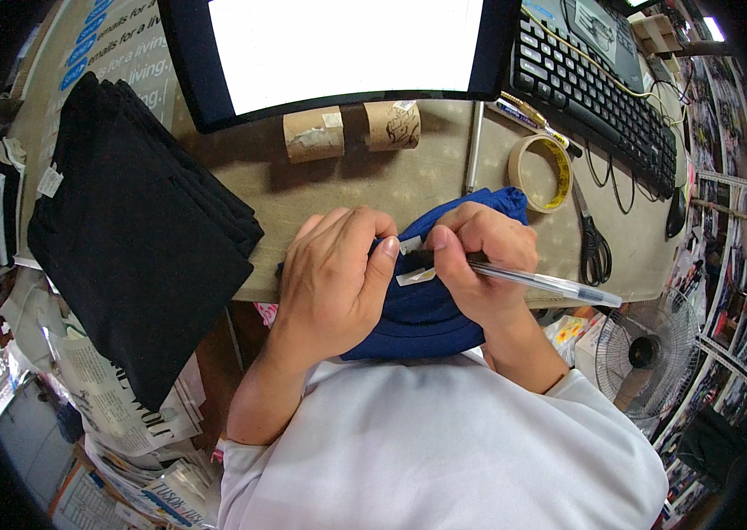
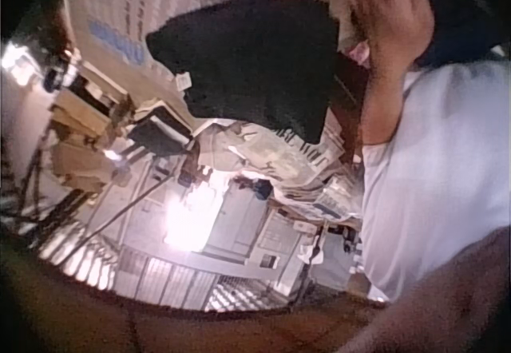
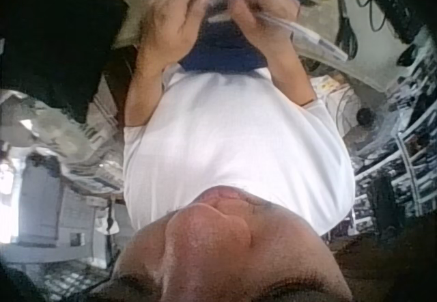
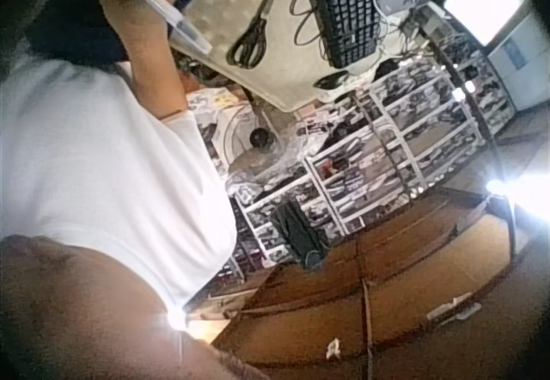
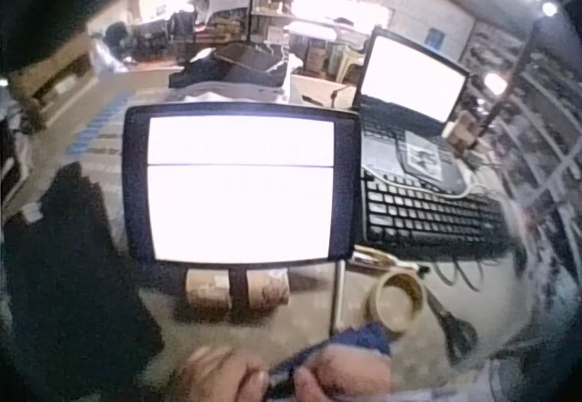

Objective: The person applies small adhesive labels to folded t-shirts using a pen-like tool to press them down. They handle black and blue shirts, placing labels on the collar area and stacking the shirts after each application.

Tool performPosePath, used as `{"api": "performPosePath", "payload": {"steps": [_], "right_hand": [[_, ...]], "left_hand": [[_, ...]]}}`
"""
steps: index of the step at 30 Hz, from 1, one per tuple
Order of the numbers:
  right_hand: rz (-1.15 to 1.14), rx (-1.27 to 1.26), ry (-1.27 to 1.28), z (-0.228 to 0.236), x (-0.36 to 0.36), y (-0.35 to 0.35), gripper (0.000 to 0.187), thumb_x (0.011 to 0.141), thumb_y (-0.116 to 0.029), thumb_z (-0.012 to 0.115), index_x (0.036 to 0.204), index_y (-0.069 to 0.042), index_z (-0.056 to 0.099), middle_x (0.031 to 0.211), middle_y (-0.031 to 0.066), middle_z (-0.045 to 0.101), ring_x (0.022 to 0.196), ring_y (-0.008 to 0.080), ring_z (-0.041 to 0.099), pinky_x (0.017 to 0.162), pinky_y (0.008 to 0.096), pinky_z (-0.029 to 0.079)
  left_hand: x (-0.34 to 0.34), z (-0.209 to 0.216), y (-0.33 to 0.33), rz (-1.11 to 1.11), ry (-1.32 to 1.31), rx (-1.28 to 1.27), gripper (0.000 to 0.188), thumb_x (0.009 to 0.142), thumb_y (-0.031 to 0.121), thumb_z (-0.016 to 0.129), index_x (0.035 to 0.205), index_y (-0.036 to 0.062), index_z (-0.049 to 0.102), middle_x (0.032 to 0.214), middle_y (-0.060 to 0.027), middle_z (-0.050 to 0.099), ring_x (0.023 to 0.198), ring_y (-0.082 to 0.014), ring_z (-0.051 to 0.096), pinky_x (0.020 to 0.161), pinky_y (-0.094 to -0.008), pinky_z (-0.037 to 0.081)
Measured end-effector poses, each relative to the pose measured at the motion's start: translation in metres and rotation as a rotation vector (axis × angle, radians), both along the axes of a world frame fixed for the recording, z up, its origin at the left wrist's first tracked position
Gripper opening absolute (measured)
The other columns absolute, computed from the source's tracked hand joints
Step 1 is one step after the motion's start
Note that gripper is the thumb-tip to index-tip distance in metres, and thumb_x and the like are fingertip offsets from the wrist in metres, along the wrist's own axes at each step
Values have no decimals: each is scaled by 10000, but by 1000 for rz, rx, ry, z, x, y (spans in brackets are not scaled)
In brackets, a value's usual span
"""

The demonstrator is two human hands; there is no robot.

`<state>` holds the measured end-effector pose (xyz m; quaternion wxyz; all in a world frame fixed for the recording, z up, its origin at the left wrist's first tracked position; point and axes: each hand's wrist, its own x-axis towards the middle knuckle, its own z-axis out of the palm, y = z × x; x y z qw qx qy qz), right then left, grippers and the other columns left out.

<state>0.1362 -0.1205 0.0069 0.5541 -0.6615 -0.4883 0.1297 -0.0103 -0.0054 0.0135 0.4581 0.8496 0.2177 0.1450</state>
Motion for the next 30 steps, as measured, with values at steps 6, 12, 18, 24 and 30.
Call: {"api": "performPosePath", "payload": {"steps": [6, 12, 18, 24, 30], "right_hand": [[-41, -20, 30, 0, -2, -2, 271, 773, 39, 718, 640, -40, 495, 617, 86, 599, 506, 199, 588, 470, 294, 435], [-39, -17, -4, 2, -4, 2, 286, 791, 38, 707, 636, -40, 480, 608, 91, 576, 507, 208, 578, 469, 300, 421], [-53, 6, 47, -1, -4, 1, 282, 813, 31, 687, 643, -34, 472, 608, 95, 563, 486, 211, 534, 462, 306, 399], [-54, 5, 67, -2, -3, 1, 277, 834, 23, 675, 641, -26, 483, 607, 92, 565, 476, 203, 525, 462, 303, 399], [-56, -3, 68, -2, -3, 0, 276, 849, 17, 664, 638, -25, 492, 605, 91, 566, 470, 189, 518, 460, 295, 397]], "left_hand": [[1, -4, -1, 3, -67, 43, 106, 937, 146, 552, 952, 43, 573, 797, -126, 599, 741, -315, 583, 704, -423, 402], [0, -4, 0, -4, -59, 40, 102, 939, 145, 551, 950, 44, 569, 799, -125, 598, 749, -312, 587, 708, -423, 403], [1, -4, -1, 11, -59, 52, 103, 943, 147, 548, 947, 46, 569, 790, -121, 593, 743, -309, 584, 703, -422, 400], [1, -5, -1, 14, -74, 54, 101, 942, 145, 550, 946, 47, 573, 790, -120, 592, 743, -302, 585, 702, -419, 399], [1, -4, -1, 11, -62, 47, 104, 940, 147, 550, 948, 47, 575, 787, -118, 591, 739, -297, 583, 703, -417, 401]]}}
